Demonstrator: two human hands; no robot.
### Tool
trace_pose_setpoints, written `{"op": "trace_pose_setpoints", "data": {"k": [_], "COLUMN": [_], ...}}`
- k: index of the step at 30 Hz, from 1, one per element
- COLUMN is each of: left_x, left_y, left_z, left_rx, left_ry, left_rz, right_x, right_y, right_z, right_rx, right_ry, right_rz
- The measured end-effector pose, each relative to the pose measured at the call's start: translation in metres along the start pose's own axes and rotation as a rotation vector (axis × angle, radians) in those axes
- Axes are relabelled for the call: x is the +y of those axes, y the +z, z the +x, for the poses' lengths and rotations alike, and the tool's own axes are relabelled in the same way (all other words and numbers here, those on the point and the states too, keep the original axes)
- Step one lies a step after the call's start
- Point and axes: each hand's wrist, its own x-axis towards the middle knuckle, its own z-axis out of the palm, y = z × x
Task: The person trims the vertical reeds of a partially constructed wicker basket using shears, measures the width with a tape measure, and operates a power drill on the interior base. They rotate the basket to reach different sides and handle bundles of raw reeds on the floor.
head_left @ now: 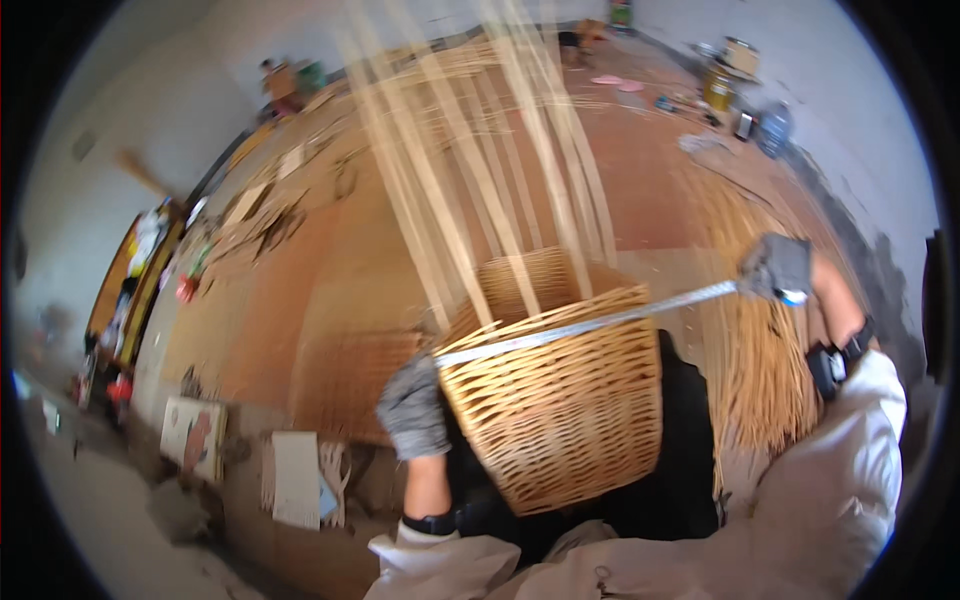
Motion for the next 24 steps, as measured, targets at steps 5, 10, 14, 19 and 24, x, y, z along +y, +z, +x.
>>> {"op": "trace_pose_setpoints", "data": {"k": [5, 10, 14, 19, 24], "left_x": [0.004, 0.027, 0.030, 0.021, 0.061], "left_y": [0.000, 0.026, 0.028, 0.025, 0.036], "left_z": [0.004, 0.000, -0.001, -0.001, -0.007], "left_rx": [0.204, 0.217, 0.205, 0.233, 0.370], "left_ry": [-0.293, -0.303, -0.229, -0.218, -0.031], "left_rz": [-0.120, -0.062, -0.044, -0.117, -0.100], "right_x": [-0.009, -0.027, -0.026, -0.026, -0.008], "right_y": [0.016, 0.042, 0.043, 0.048, 0.062], "right_z": [0.040, 0.058, 0.066, 0.069, 0.059], "right_rx": [0.066, 0.069, 0.108, 0.153, 0.380], "right_ry": [0.100, 0.087, 0.031, -0.011, -0.471], "right_rz": [-0.050, 0.131, -0.297, -0.382, -0.054]}}
